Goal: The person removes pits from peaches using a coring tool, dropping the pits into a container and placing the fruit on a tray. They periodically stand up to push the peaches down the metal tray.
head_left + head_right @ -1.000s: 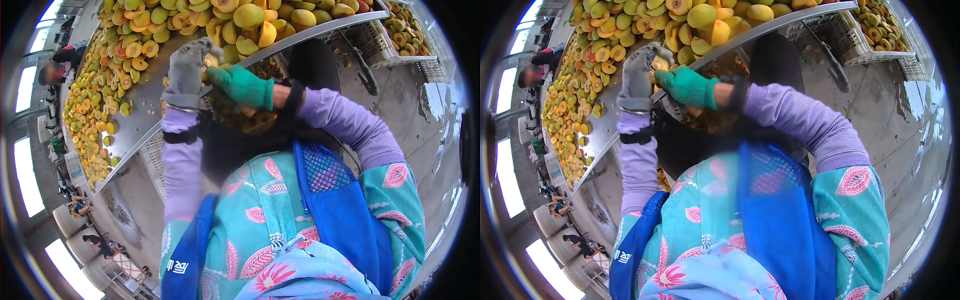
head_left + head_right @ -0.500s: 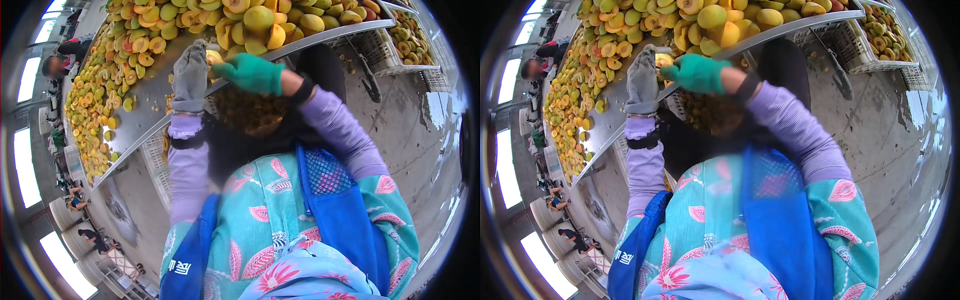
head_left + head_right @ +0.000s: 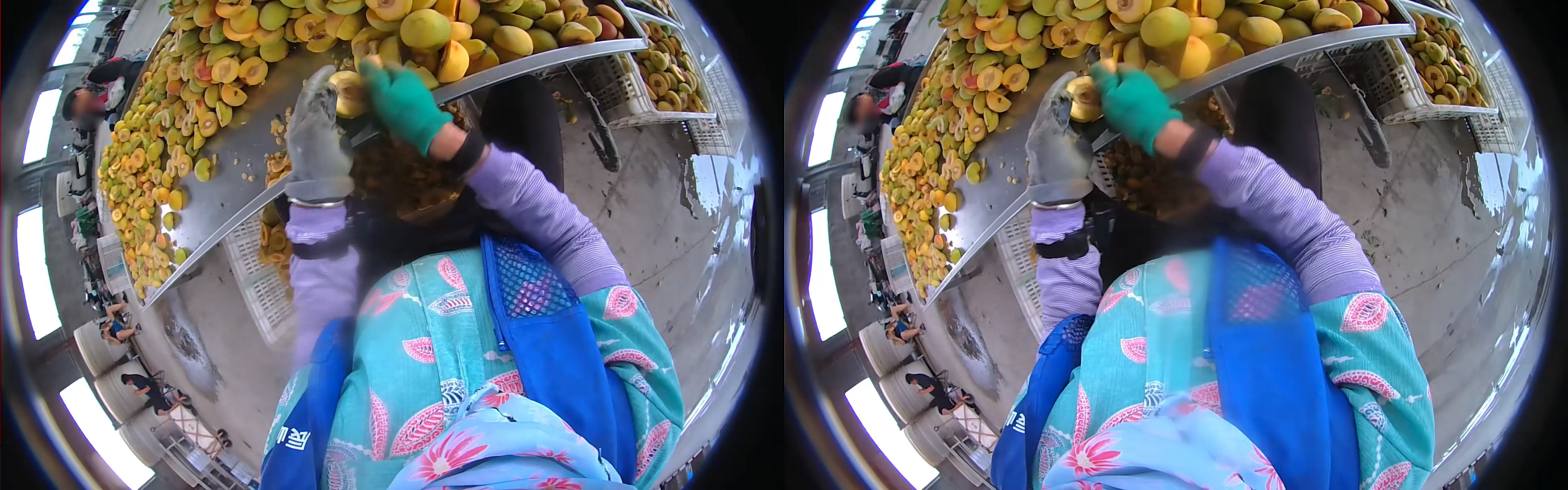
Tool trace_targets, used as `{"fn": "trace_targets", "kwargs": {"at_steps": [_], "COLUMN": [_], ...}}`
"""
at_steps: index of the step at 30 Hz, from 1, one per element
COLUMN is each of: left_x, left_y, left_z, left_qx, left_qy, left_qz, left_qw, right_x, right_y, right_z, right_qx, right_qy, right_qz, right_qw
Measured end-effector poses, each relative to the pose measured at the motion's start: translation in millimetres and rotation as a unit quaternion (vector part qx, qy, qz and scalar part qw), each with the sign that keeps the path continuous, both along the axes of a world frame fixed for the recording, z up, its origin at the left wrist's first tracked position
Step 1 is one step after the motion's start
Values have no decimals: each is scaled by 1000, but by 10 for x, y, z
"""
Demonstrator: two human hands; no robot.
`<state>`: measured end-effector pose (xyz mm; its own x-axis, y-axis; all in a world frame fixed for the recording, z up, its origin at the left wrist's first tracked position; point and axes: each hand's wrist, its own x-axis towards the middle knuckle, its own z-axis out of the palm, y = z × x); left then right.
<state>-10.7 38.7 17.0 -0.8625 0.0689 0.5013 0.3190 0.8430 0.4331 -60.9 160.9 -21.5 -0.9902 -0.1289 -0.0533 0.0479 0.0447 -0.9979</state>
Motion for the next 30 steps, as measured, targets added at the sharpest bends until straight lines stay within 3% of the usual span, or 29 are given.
{"fn": "trace_targets", "kwargs": {"at_steps": [2, 3, 4, 5, 6, 8, 9, 11, 13, 14, 16, 18, 20, 22, 27, 30], "left_x": [11, 48, 25, 0, -1, 23, -19, -57, -50, -29, -13, -22, -31, -26, 19, -27], "left_y": [-53, -1, -16, -32, -3, 73, 85, 5, 41, 81, 143, 168, 155, 170, 233, 146], "left_z": [-66, -35, -55, -76, -104, -155, -184, -244, -157, -92, -28, -29, -121, -158, -60, -40], "left_qx": [186, 295, 530, 738, 715, 665, 753, 459, 263, 242, 374, 644, 470, 408, 592, 495], "left_qy": [-72, -98, -166, -191, -185, -175, -180, -132, -89, -80, -107, -171, -116, -72, -79, -84], "left_qz": [-4, -28, -82, -87, -93, -106, -82, -50, -23, -16, -24, -54, -37, -22, -25, -70], "left_qw": [980, 950, 828, 641, 668, 719, 627, 877, 960, 967, 921, 744, 874, 910, 802, 862], "right_x": [-73, 4, 144, 319, 457, 536, 525, 517, 555, 571, 587, 602, 617, 666, 740, 700], "right_y": [138, 223, 266, 313, 355, 330, 319, 290, 269, 268, 266, 209, 165, 122, 73, 92], "right_z": [26, 75, 113, 152, 178, 211, 224, 245, 252, 277, 342, 266, 250, 278, 249, 252], "right_qx": [-96, -30, 25, 81, 138, 144, 141, 137, 139, 115, 66, 70, 56, 22, 57, -1], "right_qy": [-23, 14, 36, 56, 74, 48, 37, 26, 24, 18, 6, -24, -43, -52, -2, -63], "right_qz": [30, 41, 66, 90, 111, 115, 120, 117, 100, 106, 118, 106, 92, 80, 87, 137], "right_qw": [995, 999, 997, 991, 981, 982, 982, 983, 985, 988, 991, 992, 993, 995, 995, 989]}}
